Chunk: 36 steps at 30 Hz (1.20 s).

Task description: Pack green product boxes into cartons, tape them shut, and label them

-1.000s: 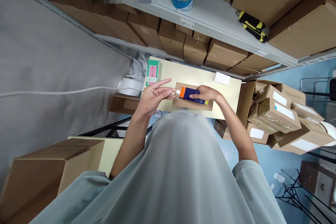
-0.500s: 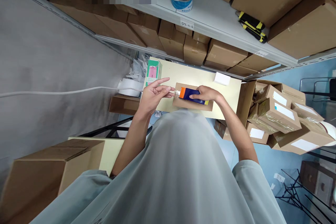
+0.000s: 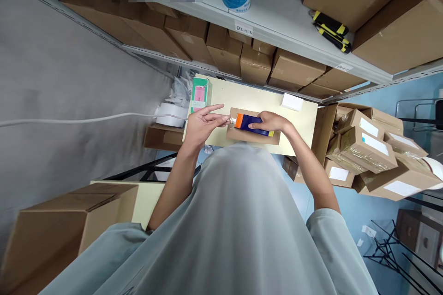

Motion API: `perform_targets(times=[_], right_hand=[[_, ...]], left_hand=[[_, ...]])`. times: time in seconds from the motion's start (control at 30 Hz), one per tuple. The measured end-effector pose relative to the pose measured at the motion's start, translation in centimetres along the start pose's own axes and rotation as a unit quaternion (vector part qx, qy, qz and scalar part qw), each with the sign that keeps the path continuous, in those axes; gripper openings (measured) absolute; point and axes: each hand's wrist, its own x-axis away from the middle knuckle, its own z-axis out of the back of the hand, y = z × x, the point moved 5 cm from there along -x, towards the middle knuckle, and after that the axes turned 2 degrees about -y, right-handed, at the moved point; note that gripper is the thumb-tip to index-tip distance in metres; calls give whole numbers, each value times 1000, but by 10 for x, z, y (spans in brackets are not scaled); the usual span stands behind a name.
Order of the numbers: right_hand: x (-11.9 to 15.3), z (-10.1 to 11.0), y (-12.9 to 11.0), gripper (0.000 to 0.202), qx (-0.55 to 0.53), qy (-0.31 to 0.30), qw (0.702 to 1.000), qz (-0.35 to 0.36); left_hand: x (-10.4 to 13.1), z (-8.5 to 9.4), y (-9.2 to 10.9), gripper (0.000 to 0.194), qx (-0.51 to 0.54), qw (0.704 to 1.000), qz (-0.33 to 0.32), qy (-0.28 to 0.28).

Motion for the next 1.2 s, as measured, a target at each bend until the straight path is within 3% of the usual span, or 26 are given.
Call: perform_targets(times=[0.2,0.43,0.63,0.8,1.2], right_hand=[[2,0,-1,60,6,3,1000,-5],[4,0,-4,64,1,-2,1000,3],[2,0,-3,66,2,-3,1000,6],[2,0,-3,64,5,4,1000,-10],[0,-1,-3,62,-4,-3,1000,-8]], left_hand=[[0,-3,3,62,-14,1000,-9,1],[5,-7,9,66,-7,999,-10,-34],[6,-6,8,73,-9,999,17,-26],[4,-3,6,74,-16,1000,3,-6],[7,-3,8,75,11,999,0,-40]])
